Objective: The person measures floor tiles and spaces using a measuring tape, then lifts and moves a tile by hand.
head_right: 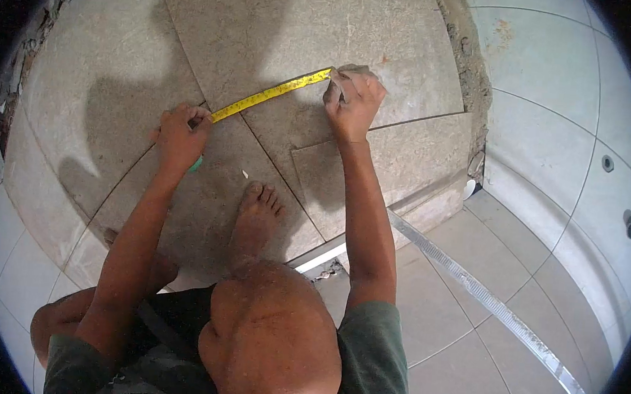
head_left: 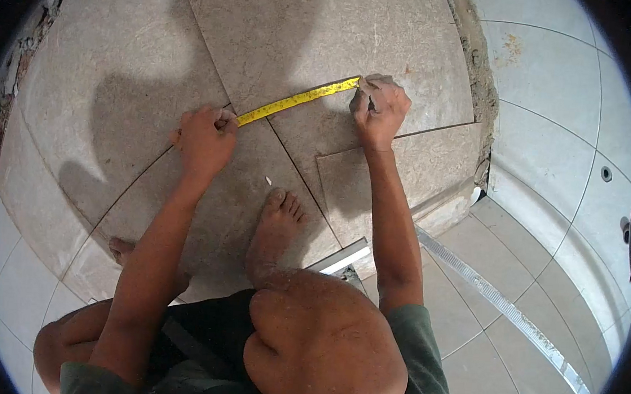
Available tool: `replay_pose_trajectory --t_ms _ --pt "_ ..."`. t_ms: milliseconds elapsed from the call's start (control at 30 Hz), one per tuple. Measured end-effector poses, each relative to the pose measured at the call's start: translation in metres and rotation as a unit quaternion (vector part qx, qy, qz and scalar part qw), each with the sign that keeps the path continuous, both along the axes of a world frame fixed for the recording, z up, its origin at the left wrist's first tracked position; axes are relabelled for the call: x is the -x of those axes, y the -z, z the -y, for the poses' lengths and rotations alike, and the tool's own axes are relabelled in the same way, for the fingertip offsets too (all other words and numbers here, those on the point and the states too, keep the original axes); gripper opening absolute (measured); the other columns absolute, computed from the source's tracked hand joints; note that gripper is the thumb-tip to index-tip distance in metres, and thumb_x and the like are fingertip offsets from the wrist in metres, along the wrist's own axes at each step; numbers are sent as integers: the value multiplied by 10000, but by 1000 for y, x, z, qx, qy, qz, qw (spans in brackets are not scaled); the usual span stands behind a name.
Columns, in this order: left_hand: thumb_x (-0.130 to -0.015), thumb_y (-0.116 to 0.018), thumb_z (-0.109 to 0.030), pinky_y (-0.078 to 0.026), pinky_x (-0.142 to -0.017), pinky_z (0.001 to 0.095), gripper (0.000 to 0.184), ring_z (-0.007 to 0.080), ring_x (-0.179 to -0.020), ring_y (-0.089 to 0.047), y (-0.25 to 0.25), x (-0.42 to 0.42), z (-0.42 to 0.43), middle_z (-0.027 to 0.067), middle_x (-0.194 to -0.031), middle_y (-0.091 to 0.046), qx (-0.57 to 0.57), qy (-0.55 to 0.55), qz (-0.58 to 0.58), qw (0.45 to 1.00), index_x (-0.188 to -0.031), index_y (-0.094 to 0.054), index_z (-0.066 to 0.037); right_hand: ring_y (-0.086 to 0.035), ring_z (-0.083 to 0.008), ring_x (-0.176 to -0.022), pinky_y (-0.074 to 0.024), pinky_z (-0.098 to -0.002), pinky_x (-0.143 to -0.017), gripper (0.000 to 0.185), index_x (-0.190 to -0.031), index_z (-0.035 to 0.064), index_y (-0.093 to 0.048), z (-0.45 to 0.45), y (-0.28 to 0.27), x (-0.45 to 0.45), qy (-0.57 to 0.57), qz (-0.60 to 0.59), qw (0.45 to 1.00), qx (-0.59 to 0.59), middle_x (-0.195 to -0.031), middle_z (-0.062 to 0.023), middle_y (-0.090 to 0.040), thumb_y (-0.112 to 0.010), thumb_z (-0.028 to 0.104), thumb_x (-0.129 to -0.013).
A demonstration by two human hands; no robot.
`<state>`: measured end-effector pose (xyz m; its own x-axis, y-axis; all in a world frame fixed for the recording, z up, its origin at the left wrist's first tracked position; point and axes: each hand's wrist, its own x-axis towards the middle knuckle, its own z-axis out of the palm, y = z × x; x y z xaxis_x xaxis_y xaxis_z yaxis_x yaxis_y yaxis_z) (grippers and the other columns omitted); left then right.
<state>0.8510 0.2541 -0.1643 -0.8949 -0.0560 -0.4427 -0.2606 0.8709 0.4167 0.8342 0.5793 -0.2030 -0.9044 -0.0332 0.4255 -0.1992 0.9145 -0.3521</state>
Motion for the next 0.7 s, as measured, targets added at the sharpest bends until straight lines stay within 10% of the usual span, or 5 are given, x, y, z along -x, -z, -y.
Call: replay_pose_trajectory --t_ms 700 --pt "-849 -730 -191 -307 -931 508 134 274 -1060 -554 -5 -1 -1 31 -996 -680 -28 -19 -4 999 -959 -765 -122 -608 -275 -1002 -423 -407 -908 242 -996 128 -746 5 -1 0 -11 -11 1000 15 -1045 -35 -688 -710 47 -771"
